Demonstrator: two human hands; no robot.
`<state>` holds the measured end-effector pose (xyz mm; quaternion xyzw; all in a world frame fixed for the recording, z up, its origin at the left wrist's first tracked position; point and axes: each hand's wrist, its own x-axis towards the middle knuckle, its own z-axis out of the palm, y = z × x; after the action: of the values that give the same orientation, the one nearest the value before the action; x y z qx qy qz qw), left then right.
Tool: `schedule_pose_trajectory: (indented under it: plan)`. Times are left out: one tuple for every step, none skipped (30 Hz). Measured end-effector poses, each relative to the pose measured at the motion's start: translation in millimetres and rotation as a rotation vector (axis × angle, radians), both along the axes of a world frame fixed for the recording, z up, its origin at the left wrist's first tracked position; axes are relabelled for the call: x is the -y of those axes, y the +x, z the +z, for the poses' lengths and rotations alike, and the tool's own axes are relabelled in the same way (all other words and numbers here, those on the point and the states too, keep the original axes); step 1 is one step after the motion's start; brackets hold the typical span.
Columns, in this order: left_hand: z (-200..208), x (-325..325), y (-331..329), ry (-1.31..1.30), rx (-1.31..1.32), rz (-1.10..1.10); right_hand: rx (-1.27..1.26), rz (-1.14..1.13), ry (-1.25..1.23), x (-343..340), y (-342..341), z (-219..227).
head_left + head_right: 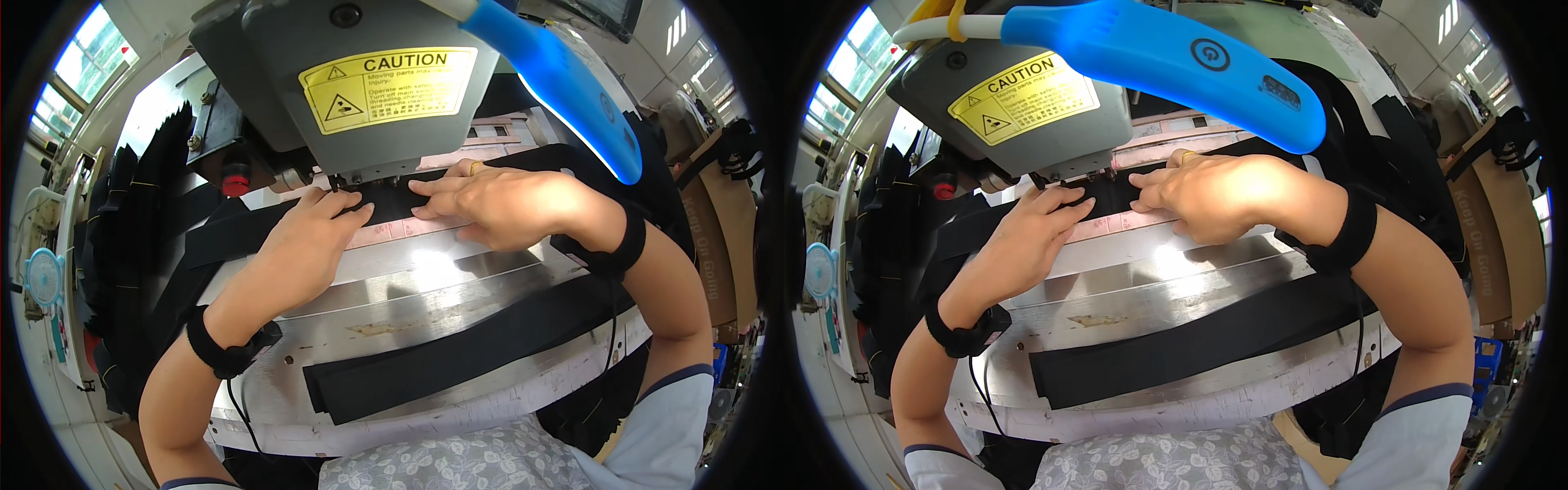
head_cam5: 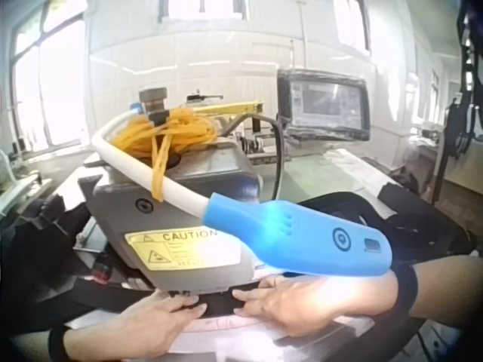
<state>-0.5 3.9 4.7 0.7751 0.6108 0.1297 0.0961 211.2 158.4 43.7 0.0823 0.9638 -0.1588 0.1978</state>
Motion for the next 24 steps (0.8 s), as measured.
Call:
schedule_pose_trajectory:
  plan:
    - [1,1,1,-0.038,0.017,0.009,0.009,-0.003,-0.006,2,2,1]
    - [0,3,1,-0.013,0.015,-0.016,0.018,-0.006,-0.013,3,3,2]
    - [-1,4,1,0.013,0.011,-0.038,0.026,-0.007,-0.02,4,4,3]
    - [-1,5,0,0.039,0.008,-0.061,0.027,-0.002,-0.013,4,4,0]
    - [-2,5,-2,0.03,0.038,-0.059,0.002,0.016,-0.008,3,4,-1]
    - [-2,4,-4,0.022,0.068,-0.057,-0.024,0.034,-0.001,2,5,-2]
    - [-1,4,-7,0.014,0.097,-0.055,-0.05,0.051,0.005,1,5,-1]
    - [3,6,-10,-0.013,0.046,0.029,-0.038,-0.025,-0.033,0,2,3]
    - [9,5,-13,-0.039,-0.003,0.106,-0.024,-0.109,-0.07,-1,-3,8]
    - [14,5,-15,-0.064,-0.051,0.182,-0.01,-0.194,-0.107,-3,-4,13]
    - [18,6,-16,-0.015,-0.08,0.312,-0.097,-0.235,0.043,-4,-1,16]
    - [16,7,-23,0.027,-0.136,0.323,-0.068,-0.289,0.161,-8,-2,16]
    - [15,9,-29,0.069,-0.191,0.334,-0.038,-0.342,0.278,-13,-4,16]
    - [16,8,-32,0.037,-0.183,0.349,-0.098,-0.345,0.366,-16,0,13]
    - [17,6,-33,0.01,-0.177,0.361,-0.091,-0.365,0.345,-17,1,15]
    - [19,4,-34,-0.018,-0.17,0.374,-0.084,-0.385,0.324,-17,1,18]
    - [21,2,-34,-0.063,-0.107,0.401,-0.092,-0.386,0.297,-19,1,18]
    - [23,1,-34,-0.112,-0.043,0.429,-0.101,-0.387,0.269,-20,1,17]
    - [24,0,-34,-0.162,0.021,0.457,-0.111,-0.389,0.241,-22,0,17]
    - [24,0,-36,-0.16,0.029,0.446,-0.102,-0.387,0.212,-24,-3,13]
    - [25,1,-38,-0.157,0.037,0.435,-0.095,-0.386,0.184,-26,-3,9]
    - [25,2,-39,-0.154,0.045,0.424,-0.202,-0.358,0.146,-26,-1,6]
    - [28,1,-39,-0.165,0.024,0.457,-0.233,-0.38,0.131,-26,-2,3]
    - [32,-2,-38,-0.177,0.004,0.487,-0.262,-0.406,0.116,-26,-5,0]
